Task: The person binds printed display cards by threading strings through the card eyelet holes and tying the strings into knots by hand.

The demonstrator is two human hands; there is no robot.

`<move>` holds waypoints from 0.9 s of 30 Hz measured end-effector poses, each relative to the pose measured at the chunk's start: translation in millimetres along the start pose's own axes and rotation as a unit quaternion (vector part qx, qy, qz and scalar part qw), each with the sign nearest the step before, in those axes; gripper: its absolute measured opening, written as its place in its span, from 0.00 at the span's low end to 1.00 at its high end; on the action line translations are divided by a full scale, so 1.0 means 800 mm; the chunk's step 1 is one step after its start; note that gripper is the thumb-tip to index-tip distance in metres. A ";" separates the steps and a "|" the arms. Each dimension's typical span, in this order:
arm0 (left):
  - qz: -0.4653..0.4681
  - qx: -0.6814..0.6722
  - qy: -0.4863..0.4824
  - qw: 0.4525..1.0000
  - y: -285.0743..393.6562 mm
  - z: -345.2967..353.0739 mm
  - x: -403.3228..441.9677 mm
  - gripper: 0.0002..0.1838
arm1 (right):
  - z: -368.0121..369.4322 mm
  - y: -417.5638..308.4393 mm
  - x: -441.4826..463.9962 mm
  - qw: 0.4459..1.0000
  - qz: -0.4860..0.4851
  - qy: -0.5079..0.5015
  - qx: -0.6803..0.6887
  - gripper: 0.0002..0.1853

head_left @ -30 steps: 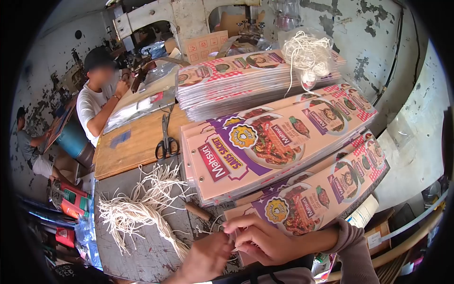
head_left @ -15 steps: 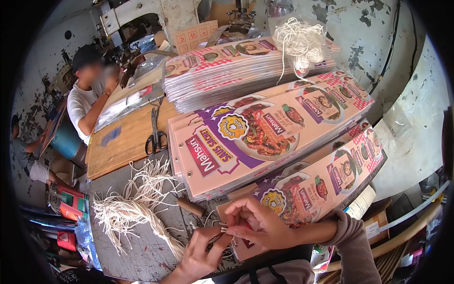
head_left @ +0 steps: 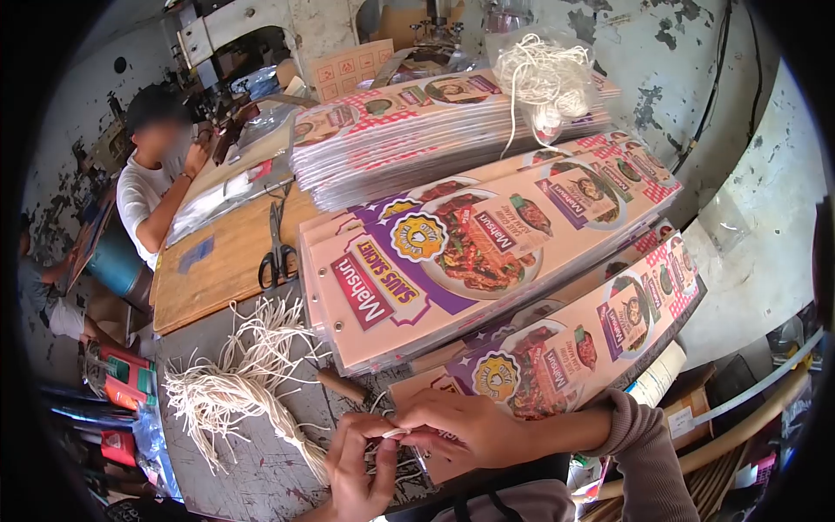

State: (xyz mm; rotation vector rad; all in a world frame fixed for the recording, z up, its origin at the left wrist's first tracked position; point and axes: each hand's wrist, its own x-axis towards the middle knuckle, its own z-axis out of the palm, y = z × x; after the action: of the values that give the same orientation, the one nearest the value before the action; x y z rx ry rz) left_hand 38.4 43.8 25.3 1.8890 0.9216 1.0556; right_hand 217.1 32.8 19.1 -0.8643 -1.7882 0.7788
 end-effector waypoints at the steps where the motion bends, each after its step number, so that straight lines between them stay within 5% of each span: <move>1: 0.008 -0.009 -0.034 0.999 -0.007 -0.004 -0.004 0.09 | -0.001 0.000 -0.001 0.999 0.026 -0.023 0.002 0.14; 4: -0.009 -0.101 0.023 0.995 -0.007 0.009 -0.007 0.15 | -0.002 -0.005 0.000 0.996 0.073 -0.049 0.026 0.12; 6: 0.001 -0.059 -0.032 0.998 -0.013 0.001 -0.007 0.20 | -0.005 -0.007 -0.001 0.993 0.097 -0.050 0.040 0.11; 9: 0.009 -0.068 -0.044 0.997 -0.015 -0.002 -0.009 0.19 | -0.004 -0.003 0.004 0.994 0.045 -0.034 0.094 0.09; 14: 0.022 -0.145 -0.004 0.989 -0.022 -0.003 -0.008 0.11 | -0.016 -0.010 0.009 0.982 0.091 -0.077 0.144 0.08; 17: 0.048 -0.080 -0.003 0.996 -0.015 -0.008 0.002 0.08 | -0.016 -0.001 0.012 0.992 0.029 -0.044 0.115 0.06; 20: 0.079 -0.033 -0.004 0.996 -0.007 -0.007 0.011 0.09 | -0.019 0.005 0.006 0.986 0.100 -0.032 0.127 0.08; 27: 0.069 0.010 -0.009 0.998 -0.011 -0.011 0.006 0.09 | -0.019 0.005 0.006 0.991 0.079 -0.046 0.097 0.10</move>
State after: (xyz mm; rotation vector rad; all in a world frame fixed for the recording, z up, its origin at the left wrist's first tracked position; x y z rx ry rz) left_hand 30.5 53.7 22.6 1.9991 0.8034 1.1116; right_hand 230.8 41.1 23.1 -0.8593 -1.7044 1.0921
